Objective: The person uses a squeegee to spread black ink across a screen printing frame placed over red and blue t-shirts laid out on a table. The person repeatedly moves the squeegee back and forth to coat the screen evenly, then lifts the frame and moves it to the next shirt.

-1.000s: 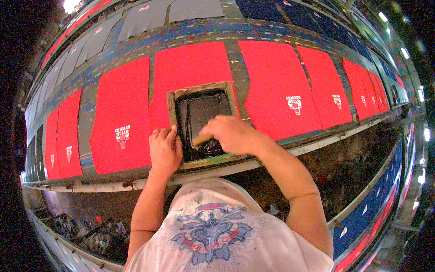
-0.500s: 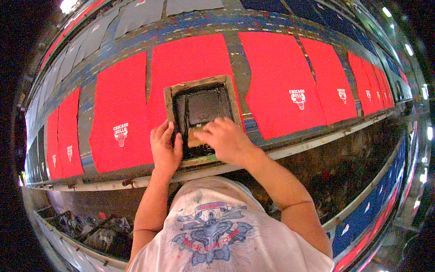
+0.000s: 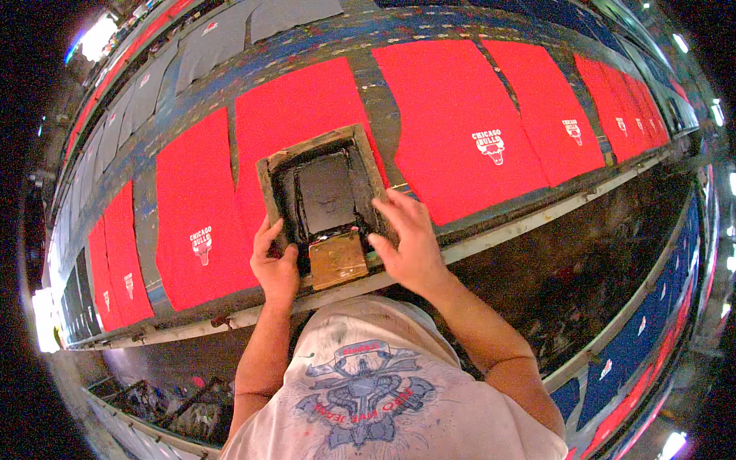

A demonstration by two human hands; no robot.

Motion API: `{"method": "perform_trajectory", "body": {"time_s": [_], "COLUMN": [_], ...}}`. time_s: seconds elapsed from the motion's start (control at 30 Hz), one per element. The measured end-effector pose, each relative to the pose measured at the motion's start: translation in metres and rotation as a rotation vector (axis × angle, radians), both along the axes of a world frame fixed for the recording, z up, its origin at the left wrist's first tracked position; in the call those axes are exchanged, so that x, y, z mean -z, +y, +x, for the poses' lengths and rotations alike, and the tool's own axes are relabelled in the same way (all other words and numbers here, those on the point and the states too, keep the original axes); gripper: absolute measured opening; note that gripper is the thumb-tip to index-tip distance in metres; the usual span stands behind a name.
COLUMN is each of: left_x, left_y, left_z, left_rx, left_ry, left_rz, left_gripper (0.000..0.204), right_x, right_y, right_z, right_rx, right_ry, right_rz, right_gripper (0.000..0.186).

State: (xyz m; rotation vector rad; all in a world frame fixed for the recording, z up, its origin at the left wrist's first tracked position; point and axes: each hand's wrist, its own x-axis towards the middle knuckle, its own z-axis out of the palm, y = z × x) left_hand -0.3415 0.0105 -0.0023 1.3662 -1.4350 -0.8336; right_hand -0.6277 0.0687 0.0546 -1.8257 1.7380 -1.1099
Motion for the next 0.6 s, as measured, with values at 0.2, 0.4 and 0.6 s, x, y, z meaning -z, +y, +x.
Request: {"method": "perform_trajectory", "body": {"time_s": [0.2,0.4,0.6], "left_x": [-0.022,-0.06,-0.095], "left_y": [0.013,0.04,0.114], "left_z": [-0.003,0.068,0.144], "left_rx": [-0.014,-0.17,-0.309], "left_ry": [0.006,0.123,0.142], "left_rz": [-0.118,-0.117,-0.136], "left_gripper": [0.04,0.036,0.027], "right_x": [0.007,-0.01,-0.006], "right_y": [-0.001,-0.003,-0.003], "right_z": [-0.015,0.018,0.077], "right_rx": [-0.078,-0.4,-0.81], "right_ry": [-0.276,-0.432,-0.705], "right_rz": [0.195,-0.038,0.054], "right_gripper": [0.059,0.06,0.081]}}
